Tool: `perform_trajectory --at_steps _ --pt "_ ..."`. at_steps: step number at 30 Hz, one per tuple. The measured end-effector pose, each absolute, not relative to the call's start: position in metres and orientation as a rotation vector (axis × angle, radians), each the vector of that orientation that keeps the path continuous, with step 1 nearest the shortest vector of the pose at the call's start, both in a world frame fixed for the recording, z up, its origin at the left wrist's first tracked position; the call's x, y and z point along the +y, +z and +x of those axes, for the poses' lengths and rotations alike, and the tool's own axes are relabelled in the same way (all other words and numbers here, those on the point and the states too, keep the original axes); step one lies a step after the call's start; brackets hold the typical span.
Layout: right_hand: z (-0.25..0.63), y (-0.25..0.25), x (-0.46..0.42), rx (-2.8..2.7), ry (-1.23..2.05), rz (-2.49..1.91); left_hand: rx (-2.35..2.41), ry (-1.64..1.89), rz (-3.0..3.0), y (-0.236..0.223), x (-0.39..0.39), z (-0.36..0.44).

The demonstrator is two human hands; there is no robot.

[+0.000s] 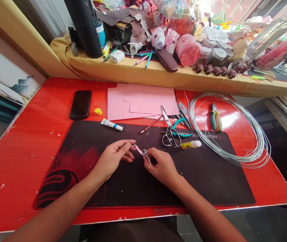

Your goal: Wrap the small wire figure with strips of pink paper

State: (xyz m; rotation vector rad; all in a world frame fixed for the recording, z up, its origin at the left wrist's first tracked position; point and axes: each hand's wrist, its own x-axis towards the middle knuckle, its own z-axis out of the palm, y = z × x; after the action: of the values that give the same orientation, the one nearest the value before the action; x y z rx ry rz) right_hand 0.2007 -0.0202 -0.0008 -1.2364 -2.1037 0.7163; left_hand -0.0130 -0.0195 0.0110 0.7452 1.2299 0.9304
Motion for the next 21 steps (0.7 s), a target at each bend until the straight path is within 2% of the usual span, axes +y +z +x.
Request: perform_trajectory --at_steps 21 --pt "0.1976 0.0011 -0.0219 -2.001 0.851 -1.233 1.049 0.875 0.355 0.0075 -0.0173 -0.0122"
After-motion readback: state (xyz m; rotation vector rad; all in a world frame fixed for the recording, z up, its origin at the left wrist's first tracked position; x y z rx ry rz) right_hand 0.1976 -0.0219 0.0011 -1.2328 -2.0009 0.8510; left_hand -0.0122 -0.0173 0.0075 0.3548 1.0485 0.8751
